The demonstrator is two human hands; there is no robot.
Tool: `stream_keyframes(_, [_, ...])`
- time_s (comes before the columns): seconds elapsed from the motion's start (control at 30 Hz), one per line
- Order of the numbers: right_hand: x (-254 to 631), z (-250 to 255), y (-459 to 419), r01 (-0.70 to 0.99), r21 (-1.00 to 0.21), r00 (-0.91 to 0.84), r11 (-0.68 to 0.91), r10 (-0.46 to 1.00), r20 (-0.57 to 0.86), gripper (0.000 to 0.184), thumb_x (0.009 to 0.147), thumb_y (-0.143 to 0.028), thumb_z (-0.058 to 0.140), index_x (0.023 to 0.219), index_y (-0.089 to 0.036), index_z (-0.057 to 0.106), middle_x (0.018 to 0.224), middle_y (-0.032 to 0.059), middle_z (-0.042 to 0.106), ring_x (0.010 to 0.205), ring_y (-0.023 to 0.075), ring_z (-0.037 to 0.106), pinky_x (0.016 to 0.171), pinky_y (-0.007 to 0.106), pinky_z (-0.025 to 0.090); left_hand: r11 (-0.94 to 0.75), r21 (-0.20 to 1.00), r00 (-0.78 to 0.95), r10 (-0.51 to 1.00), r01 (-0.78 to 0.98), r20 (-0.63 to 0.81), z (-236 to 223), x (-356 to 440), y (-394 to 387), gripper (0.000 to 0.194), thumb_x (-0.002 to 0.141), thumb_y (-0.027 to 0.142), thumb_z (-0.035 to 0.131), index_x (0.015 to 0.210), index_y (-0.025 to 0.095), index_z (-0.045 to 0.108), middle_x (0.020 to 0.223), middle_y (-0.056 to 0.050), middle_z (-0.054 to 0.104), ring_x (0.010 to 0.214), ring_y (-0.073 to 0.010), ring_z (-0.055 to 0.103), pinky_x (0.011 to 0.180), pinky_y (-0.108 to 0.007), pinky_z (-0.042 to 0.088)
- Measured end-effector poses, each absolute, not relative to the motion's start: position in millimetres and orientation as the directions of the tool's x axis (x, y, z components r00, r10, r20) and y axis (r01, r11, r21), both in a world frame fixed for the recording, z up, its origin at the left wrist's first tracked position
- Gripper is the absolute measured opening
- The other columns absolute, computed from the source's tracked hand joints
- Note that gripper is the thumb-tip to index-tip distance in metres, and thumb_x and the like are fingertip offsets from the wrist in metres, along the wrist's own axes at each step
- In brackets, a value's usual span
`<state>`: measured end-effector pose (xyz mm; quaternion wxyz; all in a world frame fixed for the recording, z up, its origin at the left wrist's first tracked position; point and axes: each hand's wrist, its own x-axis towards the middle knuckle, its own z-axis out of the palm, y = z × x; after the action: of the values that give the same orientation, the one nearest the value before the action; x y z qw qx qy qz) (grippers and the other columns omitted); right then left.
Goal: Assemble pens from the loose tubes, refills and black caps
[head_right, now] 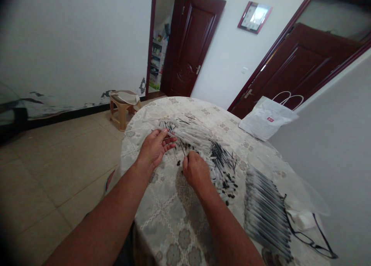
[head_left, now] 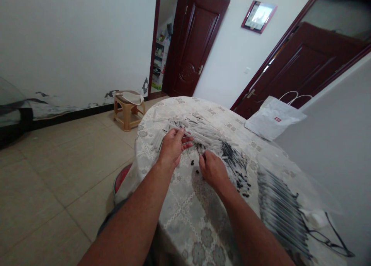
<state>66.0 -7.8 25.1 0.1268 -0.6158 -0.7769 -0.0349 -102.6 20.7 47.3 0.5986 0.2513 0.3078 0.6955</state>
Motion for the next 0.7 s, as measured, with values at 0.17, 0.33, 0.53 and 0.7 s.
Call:
stream_keyframes(0.17, [100,23,-39,0.862,-0.400,-0.171,0.311,0.922,0.348,0.027,0.103,-0.041,0.039,0.095,-0.023,0.058,0.079,0.0033,0.068,0.070,0.0201,0.065,0.065,0.028,0.041,-0.080,0.773,-0.149,0.989,-0.630,-0.019,46,-101,20,0.036,0.079,0.046,0.076,0.092,0.018,0.056,0.092,-0.006,0.070,0.070,-0.0164,0.072,0.053,-0.023,0.054])
stream_keyframes(0.33, [106,13,-53,0.817,-0.472,-0.157,0.331,0.916,0.370,0.026,0.102,-0.042,0.041,0.100,-0.024,0.059,0.075,0.0019,0.068,0.065,0.0198,0.065,0.062,0.028,0.041,-0.096,0.827,-0.168,0.986,-0.555,0.002,43,-98,20,0.035,0.081,0.048,0.073,0.092,0.019,0.057,0.087,-0.005,0.070,0.069,-0.0161,0.071,0.053,-0.022,0.054])
stream_keyframes(0.53, [102,8,-47,0.838,-0.433,-0.169,0.332,0.913,0.371,0.028,0.101,-0.041,0.040,0.101,-0.023,0.061,0.087,0.0057,0.073,0.073,0.0220,0.069,0.066,0.029,0.044,-0.068,0.837,-0.131,0.991,-0.543,-0.005,45,-95,18,0.036,0.078,0.048,0.075,0.091,0.019,0.057,0.084,-0.004,0.070,0.070,-0.0167,0.071,0.054,-0.024,0.055])
stream_keyframes(0.7, [105,7,-45,0.853,-0.424,-0.155,0.304,0.923,0.352,0.028,0.101,-0.041,0.040,0.103,-0.024,0.061,0.087,0.0052,0.074,0.074,0.0230,0.070,0.065,0.029,0.044,-0.045,0.854,-0.076,0.997,-0.518,0.007,46,-94,16,0.036,0.079,0.049,0.075,0.091,0.019,0.058,0.086,-0.005,0.070,0.073,-0.0175,0.071,0.054,-0.024,0.055])
